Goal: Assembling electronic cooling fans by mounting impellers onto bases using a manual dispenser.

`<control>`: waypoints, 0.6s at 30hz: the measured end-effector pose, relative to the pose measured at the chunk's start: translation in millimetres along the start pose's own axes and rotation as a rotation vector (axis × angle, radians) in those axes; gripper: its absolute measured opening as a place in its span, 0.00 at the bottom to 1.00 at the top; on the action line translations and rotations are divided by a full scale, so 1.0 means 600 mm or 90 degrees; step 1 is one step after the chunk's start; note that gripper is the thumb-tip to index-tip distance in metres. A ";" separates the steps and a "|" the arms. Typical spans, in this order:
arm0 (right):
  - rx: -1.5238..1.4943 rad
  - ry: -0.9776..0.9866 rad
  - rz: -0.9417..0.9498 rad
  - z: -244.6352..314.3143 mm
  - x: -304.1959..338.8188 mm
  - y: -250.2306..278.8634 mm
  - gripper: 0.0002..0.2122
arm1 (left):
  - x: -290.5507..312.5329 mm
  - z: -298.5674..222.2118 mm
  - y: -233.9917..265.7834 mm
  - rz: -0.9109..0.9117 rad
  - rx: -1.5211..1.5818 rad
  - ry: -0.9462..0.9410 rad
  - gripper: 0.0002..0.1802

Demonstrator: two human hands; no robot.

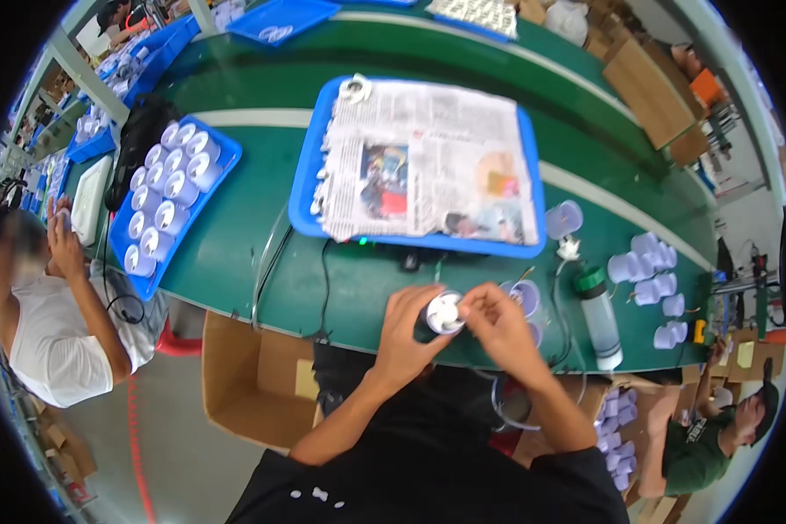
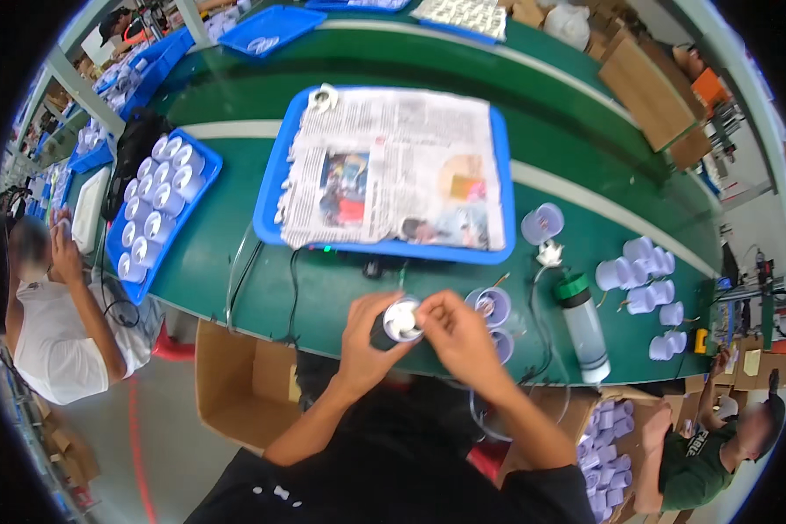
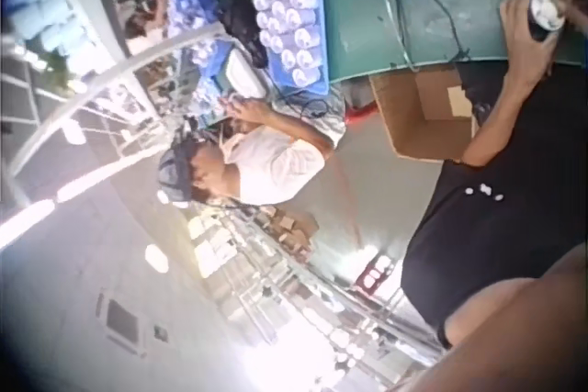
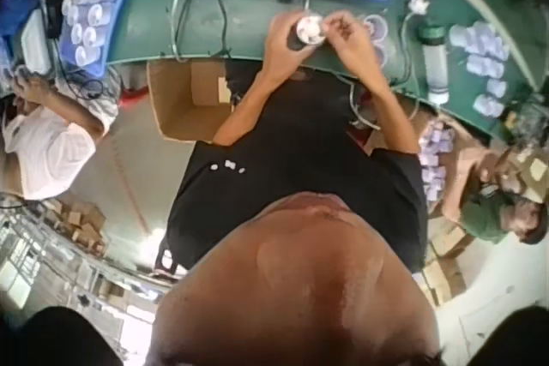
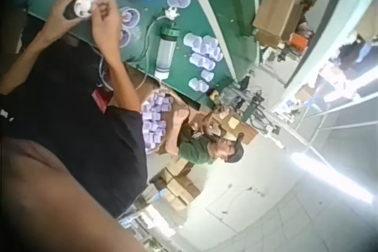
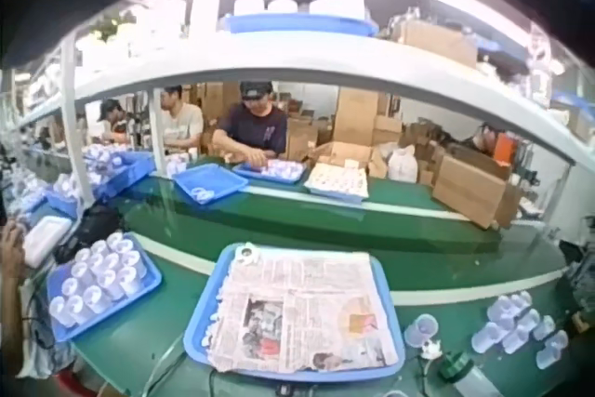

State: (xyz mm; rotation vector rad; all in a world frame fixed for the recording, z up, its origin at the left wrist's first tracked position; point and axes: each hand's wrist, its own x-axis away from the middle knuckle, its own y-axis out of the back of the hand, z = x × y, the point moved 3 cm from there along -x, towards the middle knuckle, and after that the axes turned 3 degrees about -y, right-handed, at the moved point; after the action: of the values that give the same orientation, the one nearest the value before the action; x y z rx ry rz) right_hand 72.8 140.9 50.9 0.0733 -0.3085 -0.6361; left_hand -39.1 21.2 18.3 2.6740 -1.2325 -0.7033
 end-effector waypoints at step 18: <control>0.387 0.215 0.011 0.085 0.006 0.006 0.09 | -0.016 0.001 0.001 -0.015 0.004 -0.019 0.37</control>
State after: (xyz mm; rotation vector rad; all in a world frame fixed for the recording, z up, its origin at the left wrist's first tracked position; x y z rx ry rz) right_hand 62.0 142.6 101.2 0.7517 -0.1654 -0.4846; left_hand -45.3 28.0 21.3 2.6967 -1.2145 -0.7468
